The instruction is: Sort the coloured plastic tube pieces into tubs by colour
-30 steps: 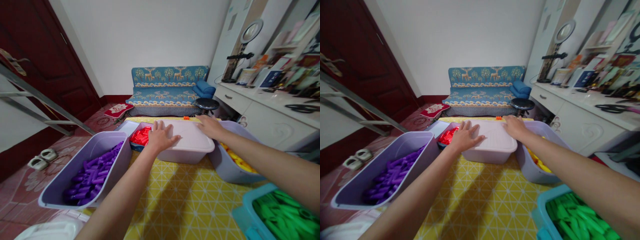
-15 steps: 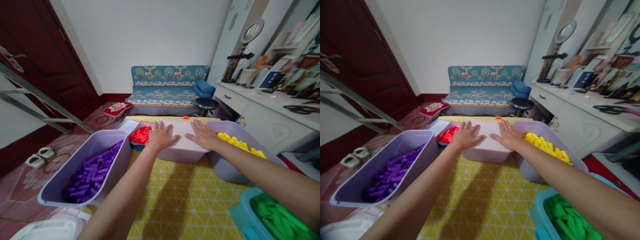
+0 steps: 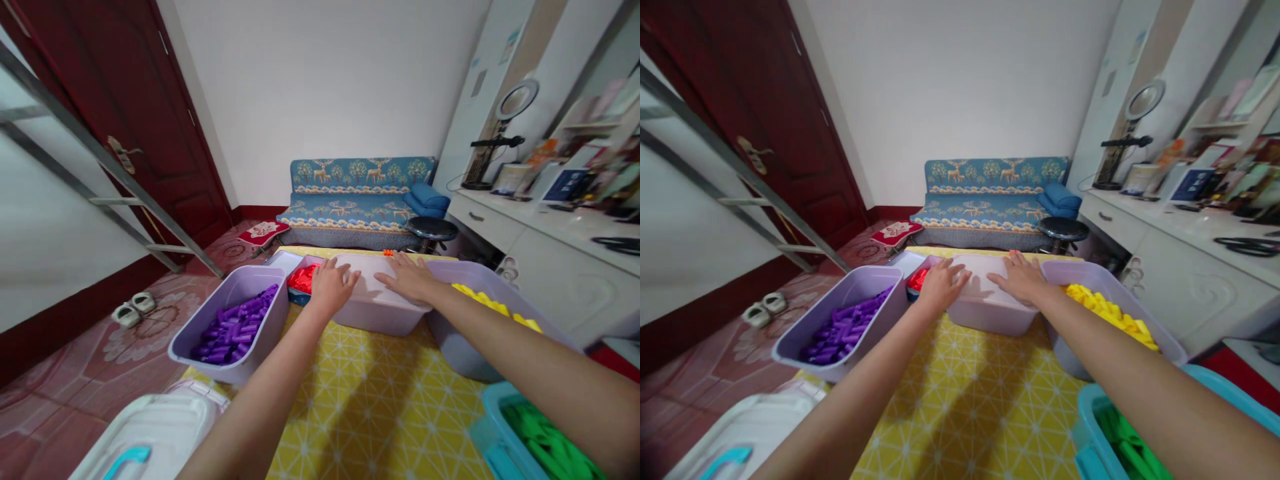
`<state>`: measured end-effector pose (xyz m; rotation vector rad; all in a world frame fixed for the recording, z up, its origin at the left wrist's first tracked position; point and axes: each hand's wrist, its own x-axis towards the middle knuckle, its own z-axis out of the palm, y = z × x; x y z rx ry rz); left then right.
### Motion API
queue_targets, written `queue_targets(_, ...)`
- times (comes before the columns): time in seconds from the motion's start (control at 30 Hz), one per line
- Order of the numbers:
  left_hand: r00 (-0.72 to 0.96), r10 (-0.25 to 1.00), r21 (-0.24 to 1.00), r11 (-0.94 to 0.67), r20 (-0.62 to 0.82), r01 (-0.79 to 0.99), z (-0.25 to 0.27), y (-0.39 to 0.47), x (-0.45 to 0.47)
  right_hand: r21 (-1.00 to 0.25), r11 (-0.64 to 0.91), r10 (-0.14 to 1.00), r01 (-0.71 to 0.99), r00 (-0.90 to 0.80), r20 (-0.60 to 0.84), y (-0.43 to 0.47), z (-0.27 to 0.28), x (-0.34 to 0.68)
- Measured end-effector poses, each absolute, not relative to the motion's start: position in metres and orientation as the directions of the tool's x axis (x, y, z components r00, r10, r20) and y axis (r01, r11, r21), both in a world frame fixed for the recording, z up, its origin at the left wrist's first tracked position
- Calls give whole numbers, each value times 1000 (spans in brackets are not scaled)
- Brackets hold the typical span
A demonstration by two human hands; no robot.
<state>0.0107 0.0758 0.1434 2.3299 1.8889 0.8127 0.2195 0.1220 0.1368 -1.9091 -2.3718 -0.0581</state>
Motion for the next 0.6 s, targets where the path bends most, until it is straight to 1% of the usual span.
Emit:
queue_targets(0.07, 125, 910, 367, -281, 395, 887, 147, 52, 10, -159, 207, 973, 965, -186, 133, 117, 145, 200)
queue_targets(0.13, 140, 904, 406, -315, 405, 858, 150, 19, 8, -356, 255, 955, 899, -178, 236, 105, 154, 173)
queue_targets(0.2, 152, 904, 462, -341, 399, 819, 152, -22, 4, -558, 386, 902, 735, -175, 394, 82, 160, 142)
queue_targets(0.23, 170, 906, 491, -359, 387, 794, 152, -44, -1, -632, 458, 868, 625, -163, 468, 66, 162, 127)
queue_targets(0.27, 179, 911, 525, -366, 373, 768, 153, -66, -6, -684, 517, 842, 515, -158, 517, 48, 161, 113)
queue_targets(0.3, 189, 919, 557, -364, 347, 747, 153, -88, -14, -728, 543, 830, 418, -137, 541, 27, 158, 100)
queue_targets(0.37, 211, 936, 629, -347, 282, 696, 150, -128, -34, -781, 559, 829, 279, -162, 535, -15, 143, 77)
queue_targets(0.4, 221, 944, 659, -330, 247, 676, 148, -146, -47, -799, 554, 832, 233, -203, 517, -35, 133, 66)
queue_targets(0.43, 193, 954, 677, -298, 228, 673, 144, -162, -61, -811, 552, 825, 195, -265, 498, -54, 121, 56)
queue_targets(0.47, 150, 964, 676, -260, 217, 690, 138, -177, -76, -811, 559, 804, 171, -352, 480, -70, 109, 46)
queue_targets(0.53, 0, 974, 642, -150, 228, 752, 124, -201, -110, -798, 584, 740, 150, -501, 448, -98, 87, 25)
queue_targets(0.6, -176, 951, 593, -10, 256, 805, 106, -222, -144, -754, 641, 635, 143, -650, 417, -118, 72, 5)
